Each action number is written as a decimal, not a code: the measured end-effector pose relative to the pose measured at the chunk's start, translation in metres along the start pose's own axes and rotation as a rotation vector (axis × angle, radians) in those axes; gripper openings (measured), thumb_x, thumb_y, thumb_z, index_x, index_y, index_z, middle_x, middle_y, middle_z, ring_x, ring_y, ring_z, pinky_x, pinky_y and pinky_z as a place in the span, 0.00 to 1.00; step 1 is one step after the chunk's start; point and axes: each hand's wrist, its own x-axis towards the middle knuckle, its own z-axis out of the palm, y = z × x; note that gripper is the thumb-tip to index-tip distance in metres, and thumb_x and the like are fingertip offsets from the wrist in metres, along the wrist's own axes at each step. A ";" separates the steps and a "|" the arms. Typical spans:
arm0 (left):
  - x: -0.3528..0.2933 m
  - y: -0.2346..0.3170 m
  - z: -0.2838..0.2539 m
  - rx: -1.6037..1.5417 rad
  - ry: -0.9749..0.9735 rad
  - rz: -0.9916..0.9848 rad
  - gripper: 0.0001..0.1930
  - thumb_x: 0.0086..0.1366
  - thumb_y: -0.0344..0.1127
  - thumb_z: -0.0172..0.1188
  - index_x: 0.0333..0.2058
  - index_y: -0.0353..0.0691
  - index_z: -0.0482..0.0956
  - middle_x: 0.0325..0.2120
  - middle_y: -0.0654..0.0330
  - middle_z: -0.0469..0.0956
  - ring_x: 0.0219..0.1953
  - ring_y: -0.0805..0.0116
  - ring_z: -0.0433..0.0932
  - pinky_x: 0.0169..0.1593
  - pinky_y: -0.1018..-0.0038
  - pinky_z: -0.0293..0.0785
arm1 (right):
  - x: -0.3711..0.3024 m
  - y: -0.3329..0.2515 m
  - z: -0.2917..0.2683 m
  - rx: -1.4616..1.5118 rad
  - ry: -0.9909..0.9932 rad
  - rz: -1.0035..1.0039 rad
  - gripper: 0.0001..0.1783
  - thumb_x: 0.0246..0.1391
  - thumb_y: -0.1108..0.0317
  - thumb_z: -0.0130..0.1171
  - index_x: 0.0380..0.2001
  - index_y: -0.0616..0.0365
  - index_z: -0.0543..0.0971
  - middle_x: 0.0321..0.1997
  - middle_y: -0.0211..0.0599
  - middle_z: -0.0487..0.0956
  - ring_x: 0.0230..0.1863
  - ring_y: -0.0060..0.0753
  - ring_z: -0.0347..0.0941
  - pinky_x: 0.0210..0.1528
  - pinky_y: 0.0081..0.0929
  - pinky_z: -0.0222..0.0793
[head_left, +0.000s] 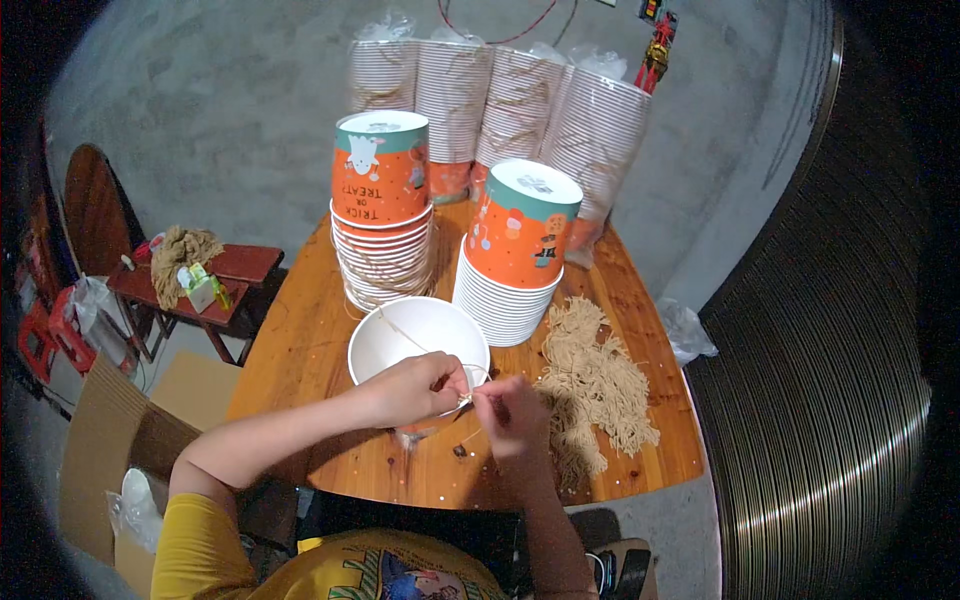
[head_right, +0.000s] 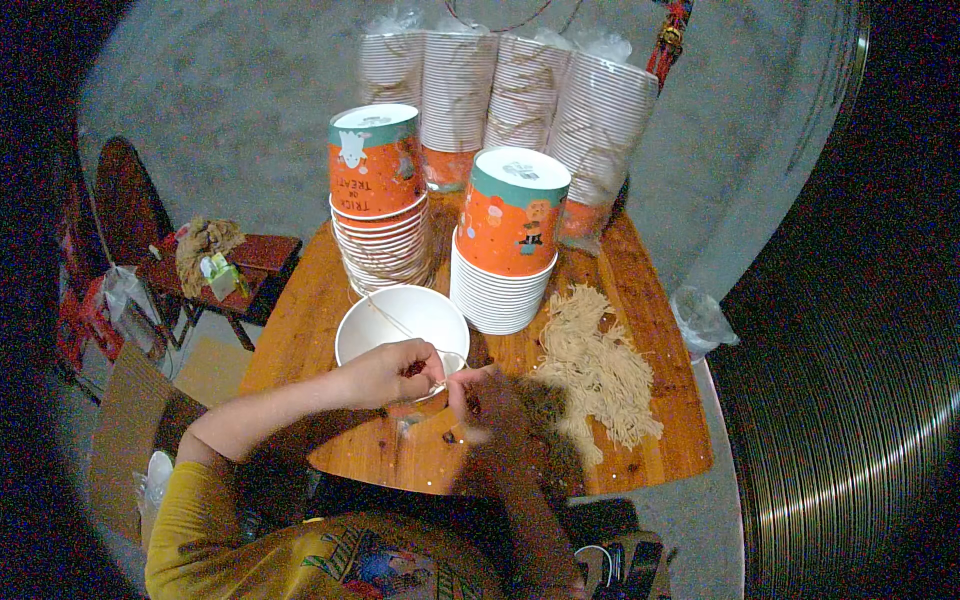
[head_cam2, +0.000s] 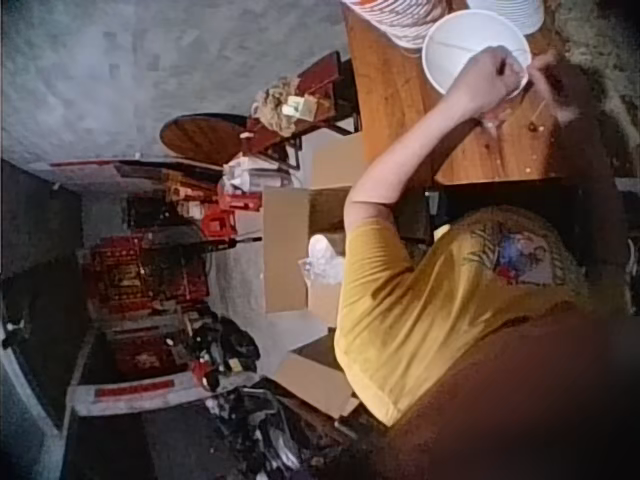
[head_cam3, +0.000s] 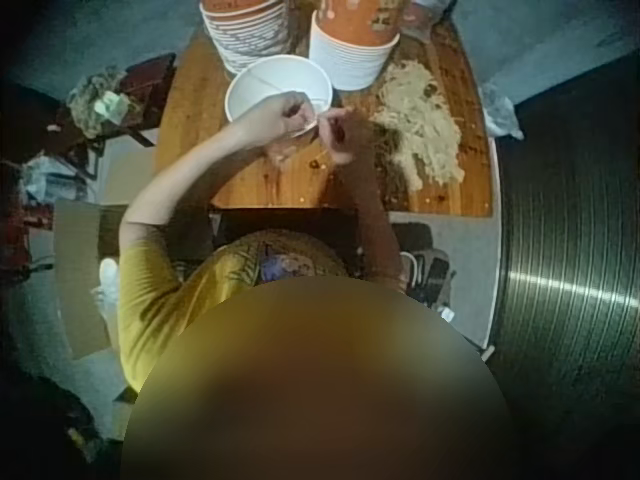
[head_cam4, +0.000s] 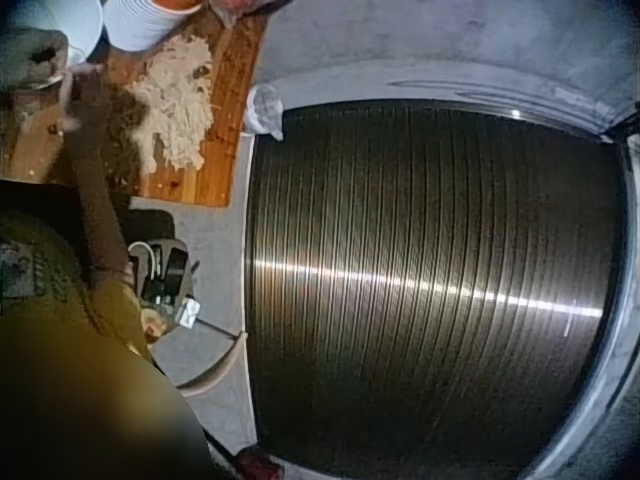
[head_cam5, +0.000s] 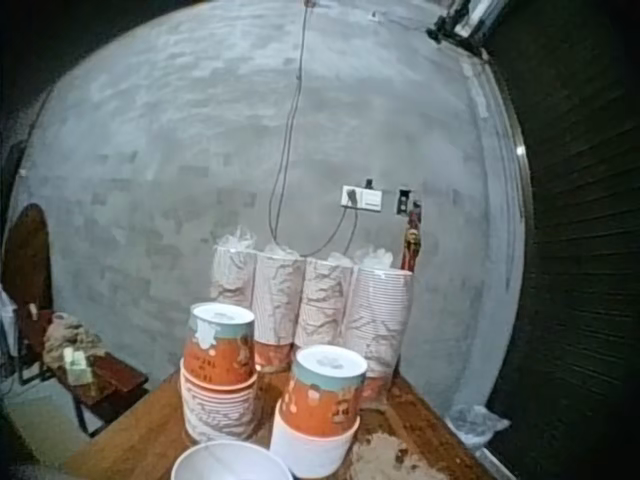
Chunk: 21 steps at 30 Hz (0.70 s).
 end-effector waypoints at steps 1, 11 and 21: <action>0.000 0.001 -0.001 -0.016 -0.011 -0.012 0.08 0.59 0.33 0.54 0.34 0.34 0.74 0.28 0.56 0.76 0.32 0.67 0.75 0.39 0.73 0.71 | -0.001 -0.002 0.000 0.001 0.000 -0.001 0.06 0.48 0.79 0.58 0.29 0.58 0.73 0.22 0.32 0.69 0.22 0.21 0.65 0.24 0.21 0.61; 0.000 -0.003 0.001 0.004 0.049 -0.007 0.07 0.58 0.34 0.52 0.30 0.35 0.71 0.25 0.55 0.75 0.30 0.64 0.74 0.37 0.71 0.71 | -0.013 -0.006 -0.004 0.044 -0.025 0.166 0.04 0.49 0.78 0.58 0.29 0.59 0.73 0.22 0.32 0.72 0.22 0.19 0.68 0.25 0.21 0.65; -0.003 0.002 0.006 0.194 0.182 0.091 0.09 0.59 0.35 0.52 0.29 0.33 0.70 0.29 0.48 0.74 0.35 0.51 0.74 0.40 0.64 0.69 | -0.022 -0.010 -0.006 -0.056 -0.145 0.304 0.03 0.50 0.75 0.56 0.30 0.59 0.73 0.23 0.36 0.73 0.24 0.26 0.70 0.28 0.24 0.67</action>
